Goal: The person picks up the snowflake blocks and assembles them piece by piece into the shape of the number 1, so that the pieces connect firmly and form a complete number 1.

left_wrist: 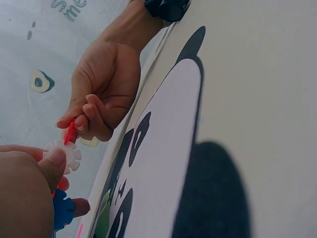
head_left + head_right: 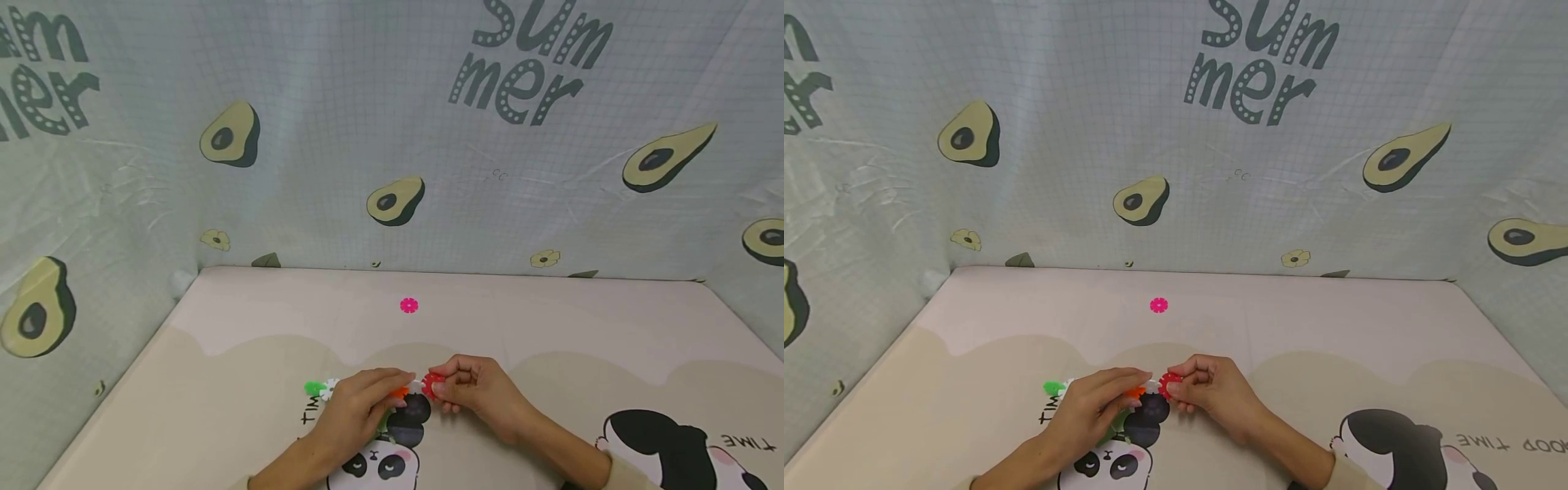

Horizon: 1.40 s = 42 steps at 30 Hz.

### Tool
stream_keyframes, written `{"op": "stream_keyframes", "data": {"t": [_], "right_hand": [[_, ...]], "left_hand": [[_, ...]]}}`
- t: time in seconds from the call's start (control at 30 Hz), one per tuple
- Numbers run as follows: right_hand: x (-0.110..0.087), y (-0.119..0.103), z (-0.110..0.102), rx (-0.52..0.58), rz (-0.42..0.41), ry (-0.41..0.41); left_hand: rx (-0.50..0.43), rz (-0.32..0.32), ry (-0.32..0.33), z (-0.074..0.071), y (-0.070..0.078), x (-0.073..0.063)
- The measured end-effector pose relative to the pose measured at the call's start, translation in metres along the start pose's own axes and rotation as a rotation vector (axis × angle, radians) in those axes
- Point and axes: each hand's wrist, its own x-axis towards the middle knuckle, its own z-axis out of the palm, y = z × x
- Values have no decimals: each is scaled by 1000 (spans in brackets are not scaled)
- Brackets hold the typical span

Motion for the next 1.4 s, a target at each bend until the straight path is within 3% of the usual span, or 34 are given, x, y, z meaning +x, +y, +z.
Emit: {"op": "stream_keyframes", "data": {"t": [0.2,0.6,1.13,1.4], "right_hand": [[0,2,1,7,-22,-1],[-1,5,5,4,-37,-5],[0,4,7,8,-54,9],[1,0,4,-31,-33,20]], "left_hand": [[11,55,22,1,-1,-1],[30,89,6,0,-1,-4],[60,1,2,1,-2,-4],[95,32,18,1,-3,-4]]}}
